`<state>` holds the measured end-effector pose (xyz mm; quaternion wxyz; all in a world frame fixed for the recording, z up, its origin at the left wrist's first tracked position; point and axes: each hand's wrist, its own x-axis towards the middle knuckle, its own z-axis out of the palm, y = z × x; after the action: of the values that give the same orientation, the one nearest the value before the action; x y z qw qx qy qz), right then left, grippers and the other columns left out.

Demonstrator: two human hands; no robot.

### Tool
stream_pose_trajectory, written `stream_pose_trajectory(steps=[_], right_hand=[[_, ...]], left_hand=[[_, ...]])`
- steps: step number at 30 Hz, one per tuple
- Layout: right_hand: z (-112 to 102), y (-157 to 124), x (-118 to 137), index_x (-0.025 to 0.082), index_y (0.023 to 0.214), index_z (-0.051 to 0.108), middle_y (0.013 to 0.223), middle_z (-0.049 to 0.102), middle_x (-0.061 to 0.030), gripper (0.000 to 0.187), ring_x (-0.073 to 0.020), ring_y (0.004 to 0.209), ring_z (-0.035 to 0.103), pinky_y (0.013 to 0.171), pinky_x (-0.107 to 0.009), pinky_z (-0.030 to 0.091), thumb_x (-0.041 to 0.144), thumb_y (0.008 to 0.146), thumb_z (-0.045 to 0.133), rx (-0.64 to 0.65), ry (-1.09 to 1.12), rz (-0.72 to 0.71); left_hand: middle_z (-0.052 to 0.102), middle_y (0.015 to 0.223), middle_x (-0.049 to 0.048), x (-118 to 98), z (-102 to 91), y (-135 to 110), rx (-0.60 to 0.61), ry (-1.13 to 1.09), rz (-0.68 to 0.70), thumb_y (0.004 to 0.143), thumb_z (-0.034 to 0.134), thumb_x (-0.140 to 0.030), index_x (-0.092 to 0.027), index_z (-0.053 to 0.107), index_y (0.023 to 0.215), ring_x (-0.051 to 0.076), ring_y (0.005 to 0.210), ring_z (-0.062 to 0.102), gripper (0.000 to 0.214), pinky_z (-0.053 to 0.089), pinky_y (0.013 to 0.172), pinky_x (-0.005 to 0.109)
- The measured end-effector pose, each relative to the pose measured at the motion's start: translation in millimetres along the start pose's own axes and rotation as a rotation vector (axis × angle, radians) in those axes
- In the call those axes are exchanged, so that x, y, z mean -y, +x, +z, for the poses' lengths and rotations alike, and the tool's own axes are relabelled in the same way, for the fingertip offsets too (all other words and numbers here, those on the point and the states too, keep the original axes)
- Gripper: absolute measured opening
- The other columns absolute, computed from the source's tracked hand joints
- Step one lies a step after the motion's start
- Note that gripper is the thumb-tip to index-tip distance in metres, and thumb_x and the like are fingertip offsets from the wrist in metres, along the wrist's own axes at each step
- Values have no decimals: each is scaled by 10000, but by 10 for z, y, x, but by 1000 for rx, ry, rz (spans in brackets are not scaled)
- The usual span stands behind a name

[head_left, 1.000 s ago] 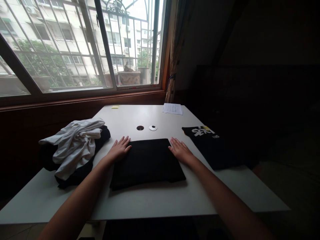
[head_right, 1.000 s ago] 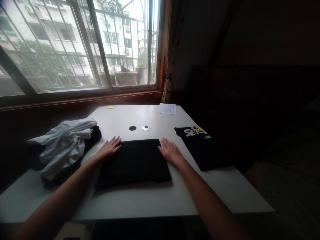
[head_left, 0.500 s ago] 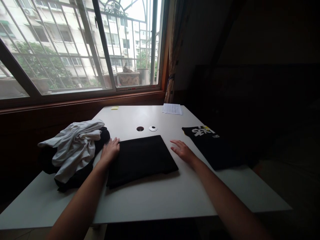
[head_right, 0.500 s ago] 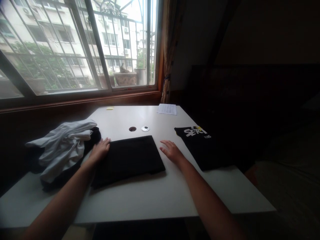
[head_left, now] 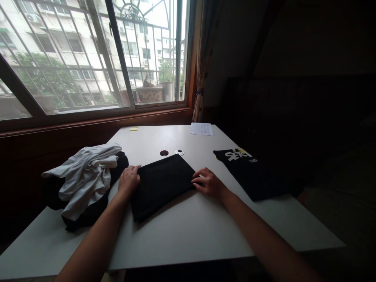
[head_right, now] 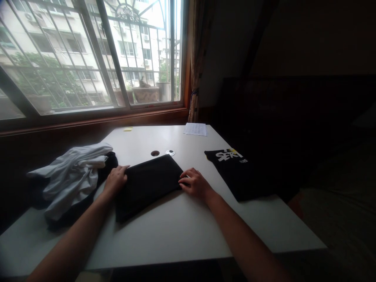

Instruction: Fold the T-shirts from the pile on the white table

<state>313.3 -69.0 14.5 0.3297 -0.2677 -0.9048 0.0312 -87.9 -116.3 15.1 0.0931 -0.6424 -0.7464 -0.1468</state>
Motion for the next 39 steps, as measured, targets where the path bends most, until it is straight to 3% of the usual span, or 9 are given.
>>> stream_pose_trajectory(steps=[9,14,19,22,26,32,39], right_hand=[[-66,-42,-190,282,804,790,987,772,-31,172,-254,1048,636,958,-443,491,278,920,663,41,-53,129],[-59,-100,-330,297,909,802,1120,780,-14,262,-303,1306,543,1040,-518,439,336,986,554,11,-191,358],[53,-192,-515,224,1198,749,1347,684,-92,398,-331,1365,493,1104,-517,411,438,1012,469,-61,-311,573],[113,-251,-625,174,1321,666,1343,676,-128,483,-329,1314,534,1133,-495,391,473,1006,453,-101,-303,621],[144,-299,-689,183,1381,592,1319,674,-129,554,-336,1277,549,1101,-493,417,536,963,503,-118,-276,662],[154,-304,-680,230,1342,590,1290,669,-121,534,-336,1236,562,1070,-489,428,536,905,571,-163,-234,662],[106,-242,-637,231,1246,630,1020,728,-77,461,-287,1007,646,1015,-476,436,466,849,622,-213,-123,682]], left_hand=[[668,1217,101,-65,-194,-31,77,-83,-16,900,511,-266,-209,629,1327,285,1079,609,447,490,896,364],[698,1028,64,-97,-235,-23,202,-274,27,915,515,-393,-228,628,1317,243,911,652,448,481,809,337],[665,916,13,-185,-301,-55,462,-752,181,889,588,-517,-244,549,1417,167,713,616,595,470,682,279],[657,891,10,-269,-367,-102,702,-1008,165,857,667,-543,-240,494,1475,155,686,599,709,470,640,269],[666,917,24,-338,-453,-160,942,-1173,85,825,753,-496,-242,483,1490,155,721,612,761,490,676,281],[690,1004,34,-310,-484,-195,1114,-1230,45,808,810,-381,-282,524,1464,161,834,628,723,478,728,261],[701,989,36,-372,-461,-216,1229,-1250,50,751,846,-283,-266,626,1380,182,858,656,667,515,758,275]])
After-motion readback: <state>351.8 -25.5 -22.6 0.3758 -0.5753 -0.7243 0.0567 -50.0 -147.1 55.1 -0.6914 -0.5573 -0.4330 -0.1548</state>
